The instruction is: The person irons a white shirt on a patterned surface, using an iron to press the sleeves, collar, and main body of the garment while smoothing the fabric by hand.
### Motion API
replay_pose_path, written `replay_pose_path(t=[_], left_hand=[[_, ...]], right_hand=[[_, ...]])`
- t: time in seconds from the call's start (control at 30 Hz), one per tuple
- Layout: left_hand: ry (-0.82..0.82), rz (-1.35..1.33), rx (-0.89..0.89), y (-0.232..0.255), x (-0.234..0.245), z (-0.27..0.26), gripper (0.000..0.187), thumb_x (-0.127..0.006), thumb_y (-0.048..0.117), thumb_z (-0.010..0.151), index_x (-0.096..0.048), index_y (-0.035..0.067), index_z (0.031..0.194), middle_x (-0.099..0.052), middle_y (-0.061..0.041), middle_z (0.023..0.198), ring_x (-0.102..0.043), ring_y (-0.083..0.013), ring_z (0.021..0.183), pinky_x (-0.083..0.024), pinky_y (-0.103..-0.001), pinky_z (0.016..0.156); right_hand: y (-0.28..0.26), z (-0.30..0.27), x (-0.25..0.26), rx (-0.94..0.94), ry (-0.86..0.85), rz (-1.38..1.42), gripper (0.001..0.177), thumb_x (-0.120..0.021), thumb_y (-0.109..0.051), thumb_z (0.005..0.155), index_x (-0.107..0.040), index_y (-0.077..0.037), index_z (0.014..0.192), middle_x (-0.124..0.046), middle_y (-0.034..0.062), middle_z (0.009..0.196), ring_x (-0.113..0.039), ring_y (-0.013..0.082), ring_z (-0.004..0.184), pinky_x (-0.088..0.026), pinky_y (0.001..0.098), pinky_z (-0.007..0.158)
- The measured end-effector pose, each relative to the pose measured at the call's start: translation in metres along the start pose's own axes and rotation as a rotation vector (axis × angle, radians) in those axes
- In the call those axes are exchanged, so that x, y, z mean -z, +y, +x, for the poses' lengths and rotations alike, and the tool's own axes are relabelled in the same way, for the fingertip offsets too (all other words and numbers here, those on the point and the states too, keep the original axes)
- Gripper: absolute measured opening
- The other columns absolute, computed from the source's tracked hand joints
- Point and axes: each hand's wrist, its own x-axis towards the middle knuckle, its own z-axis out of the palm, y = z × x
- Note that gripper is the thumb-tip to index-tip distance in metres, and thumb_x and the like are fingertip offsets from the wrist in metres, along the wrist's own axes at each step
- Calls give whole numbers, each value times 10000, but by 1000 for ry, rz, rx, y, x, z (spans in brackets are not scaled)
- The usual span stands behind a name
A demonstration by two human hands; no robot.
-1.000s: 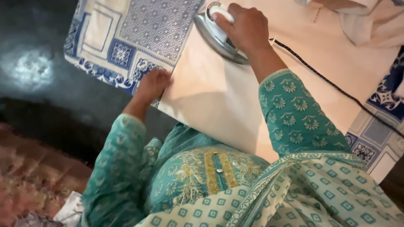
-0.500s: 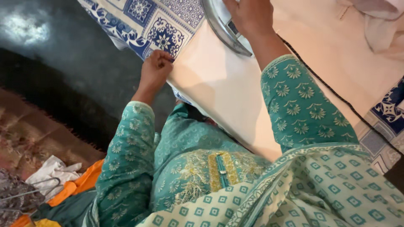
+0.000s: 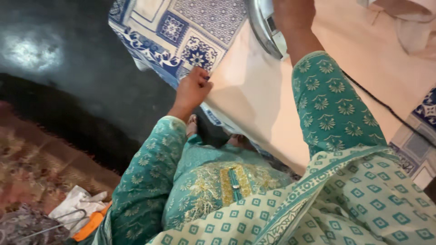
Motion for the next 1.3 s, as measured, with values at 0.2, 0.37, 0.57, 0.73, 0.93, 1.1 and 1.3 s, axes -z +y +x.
replay_pose_path(t=[0.2,0.37,0.57,0.73,0.93,1.1,1.3], left_hand=[[-146,-16,-78,-18,6,15,301,-807,208,805,-634,89,1020,-743,-89,807,-737,-311,796,-559,-418,698],[-210,38,-157,-46,25,29,234,-764,148,785,-661,93,988,-740,-116,818,-729,-339,792,-563,-437,700],[-70,101,-286,-57,65,57,163,-711,171,845,-673,109,991,-741,-146,830,-721,-372,783,-572,-489,704],[149,194,-249,-29,94,84,150,-648,147,947,-666,97,1088,-740,-147,1031,-710,-383,949,-550,-495,815],[96,442,-424,-33,112,125,509,-675,295,968,-563,17,1380,-514,-173,1468,-396,-411,1436,-258,-637,1172],[89,617,-517,-50,113,122,678,-584,434,1059,-441,-4,1556,-355,-220,1640,-270,-423,1524,-148,-693,1189],[35,608,-466,-42,117,120,701,-557,453,1051,-427,3,1572,-340,-213,1653,-254,-417,1537,-124,-682,1200]], right_hand=[[15,-13,-30,-165,103,38,489,-561,-525,1000,-731,-67,1037,-744,186,969,-700,428,906,-544,522,735],[-15,-49,-23,-465,-49,718,439,-496,-483,995,-601,-63,928,-662,160,623,-648,281,470,-529,438,441],[-63,-89,-14,-703,-46,895,592,-511,-579,984,-555,-31,766,-588,110,496,-570,219,361,-476,387,334],[-94,-131,-10,-769,3,1008,595,-563,-602,957,-556,-28,799,-572,104,496,-573,211,348,-467,372,316],[-126,-170,4,-706,83,967,543,-566,-554,988,-559,-32,836,-545,89,502,-513,184,339,-352,356,306],[-128,-155,6,-769,130,869,584,-585,-568,971,-524,-15,795,-535,78,508,-520,173,336,-381,351,303],[-109,-113,0,-719,158,798,605,-570,-586,977,-565,-11,789,-553,72,512,-538,176,340,-411,357,311]])
